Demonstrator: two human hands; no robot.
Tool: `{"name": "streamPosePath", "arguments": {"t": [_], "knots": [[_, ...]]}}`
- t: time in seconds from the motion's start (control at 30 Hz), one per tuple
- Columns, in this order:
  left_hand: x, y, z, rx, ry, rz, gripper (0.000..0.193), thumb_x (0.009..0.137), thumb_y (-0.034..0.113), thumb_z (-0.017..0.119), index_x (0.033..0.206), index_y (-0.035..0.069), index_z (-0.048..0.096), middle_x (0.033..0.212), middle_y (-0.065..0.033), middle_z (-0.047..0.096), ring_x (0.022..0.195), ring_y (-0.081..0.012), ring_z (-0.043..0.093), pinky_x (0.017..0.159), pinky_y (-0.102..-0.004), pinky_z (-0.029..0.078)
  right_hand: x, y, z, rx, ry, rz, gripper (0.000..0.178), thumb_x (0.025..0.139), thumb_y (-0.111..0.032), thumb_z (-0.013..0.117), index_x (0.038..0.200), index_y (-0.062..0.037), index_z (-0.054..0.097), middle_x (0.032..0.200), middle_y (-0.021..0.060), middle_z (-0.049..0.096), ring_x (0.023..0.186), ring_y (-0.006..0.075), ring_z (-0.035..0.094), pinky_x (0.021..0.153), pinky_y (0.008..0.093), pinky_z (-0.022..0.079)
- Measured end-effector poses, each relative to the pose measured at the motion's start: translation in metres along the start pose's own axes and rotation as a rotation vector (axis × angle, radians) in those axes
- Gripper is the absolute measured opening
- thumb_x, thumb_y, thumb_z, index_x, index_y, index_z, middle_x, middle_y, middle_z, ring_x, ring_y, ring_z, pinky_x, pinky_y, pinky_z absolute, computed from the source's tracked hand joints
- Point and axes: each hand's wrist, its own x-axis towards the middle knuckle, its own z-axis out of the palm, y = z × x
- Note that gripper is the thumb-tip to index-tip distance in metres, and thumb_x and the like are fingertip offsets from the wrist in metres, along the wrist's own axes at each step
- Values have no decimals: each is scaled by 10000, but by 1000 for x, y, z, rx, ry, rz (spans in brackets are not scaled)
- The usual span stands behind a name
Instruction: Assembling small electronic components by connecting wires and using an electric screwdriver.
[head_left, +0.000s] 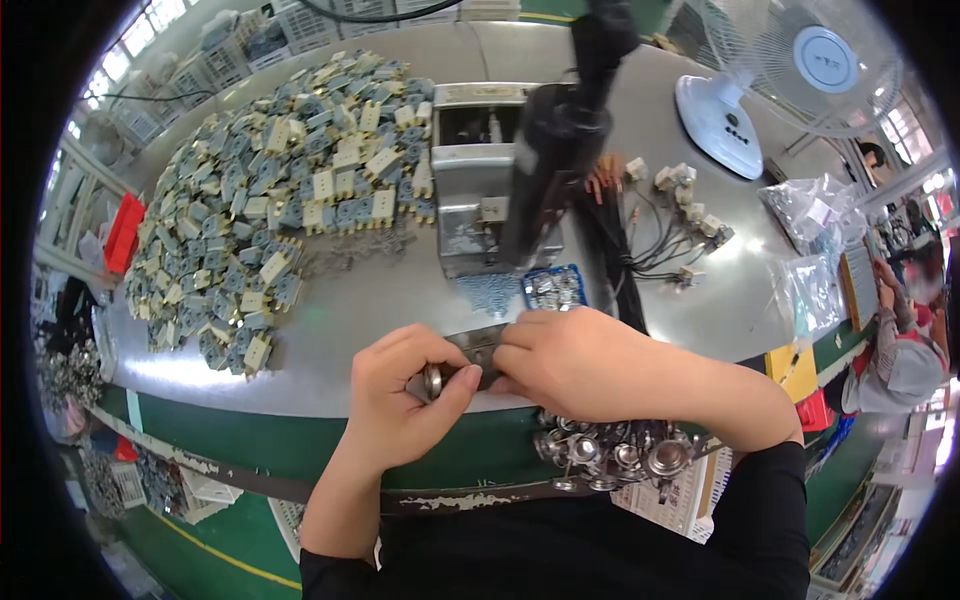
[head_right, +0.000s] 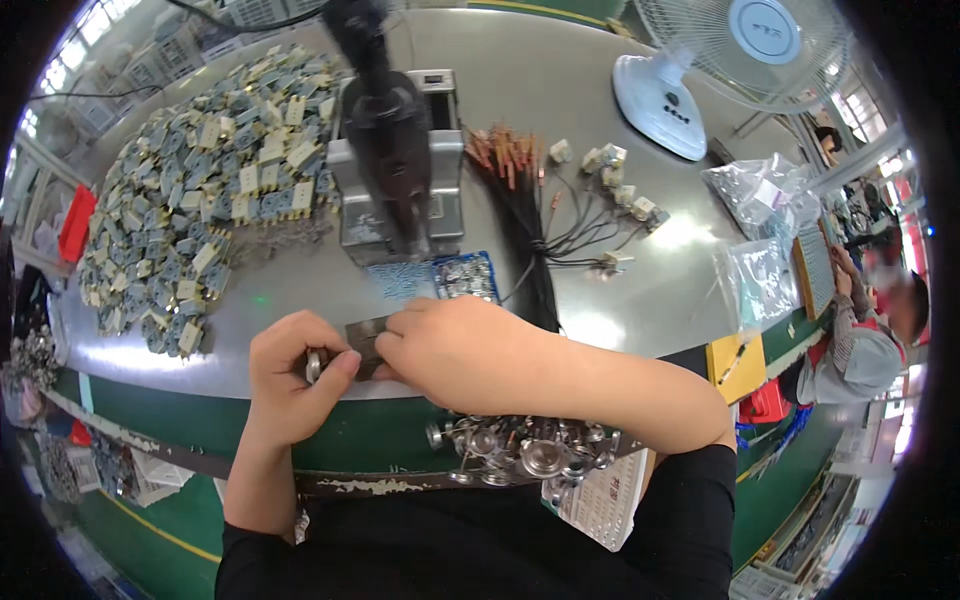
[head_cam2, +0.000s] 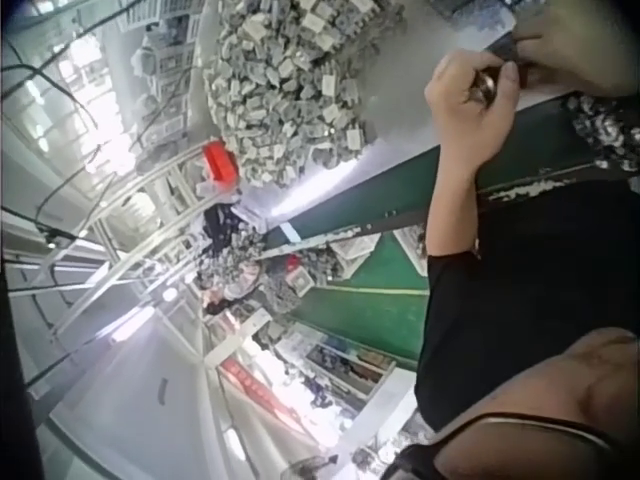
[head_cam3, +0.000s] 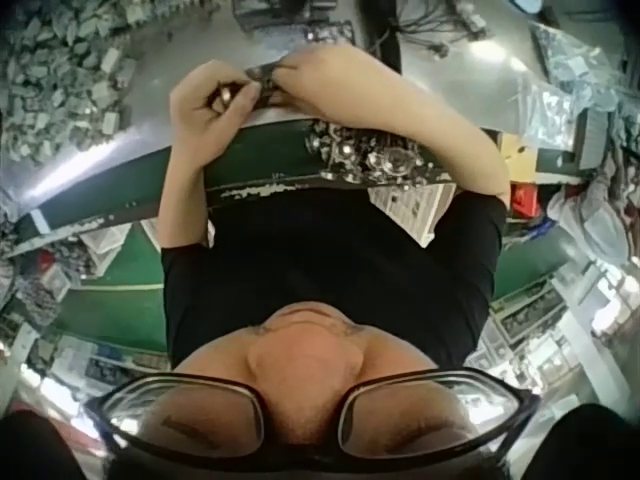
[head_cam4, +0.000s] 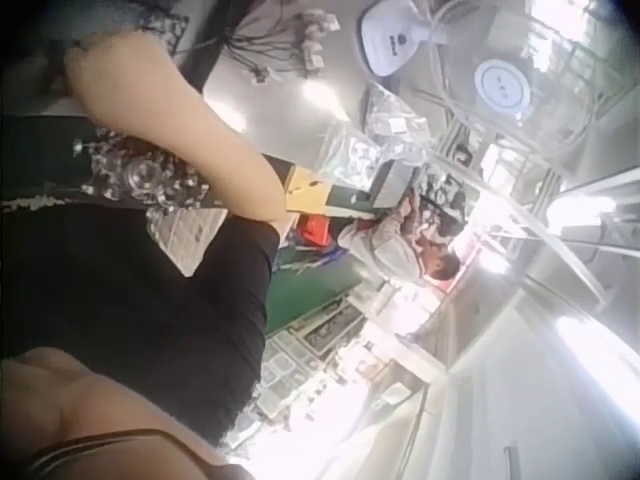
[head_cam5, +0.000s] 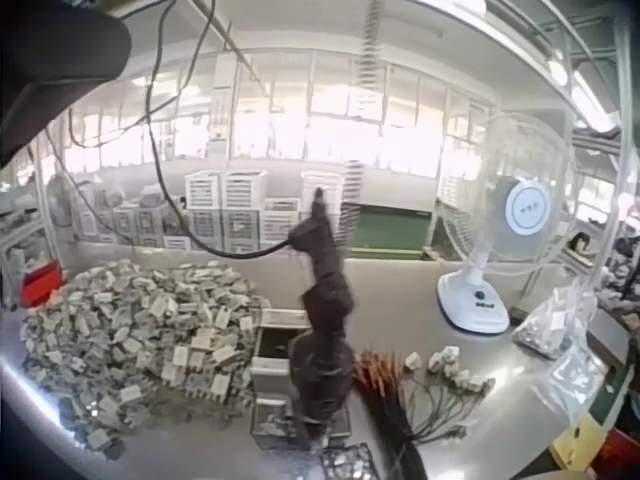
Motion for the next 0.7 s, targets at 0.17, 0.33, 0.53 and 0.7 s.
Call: {"name": "streamPosePath", "arguments": {"t": [0.17, 0.33, 0.53, 0.7], "knots": [[-8, -4, -9, -330, 30, -146, 187, 842, 0, 830, 983, -35, 713, 865, -61, 703, 795, -141, 672, 718, -264, 534, 10, 0, 11, 280, 80, 26, 184, 981, -100, 706, 1128, 6, 673, 891, 165, 668, 800, 382, 688, 704, 475, 550], [-16, -26, -11, -711, -17, -192, 229, 827, 27, 895, 1004, -24, 758, 862, -52, 745, 708, -71, 650, 619, -212, 505, 15, -5, 14, 408, 241, 45, 163, 938, -49, 742, 1097, -17, 722, 815, 136, 711, 700, 341, 693, 626, 414, 546], [-21, -38, -2, -748, 45, -132, 232, 811, 33, 870, 967, -37, 714, 883, -119, 746, 739, -175, 724, 626, -275, 561, 9, 3, 17, 418, 314, -38, 119, 884, -22, 782, 1000, -22, 758, 740, 106, 697, 618, 283, 681, 556, 371, 524], [-16, -41, -2, -674, -32, -139, 234, 908, 62, 809, 1068, -85, 722, 928, -147, 755, 775, -209, 743, 671, -308, 595, 6, 0, 18, 168, 391, -63, 175, 832, -10, 814, 999, -22, 765, 652, 66, 606, 520, 239, 597, 475, 363, 454]]}}
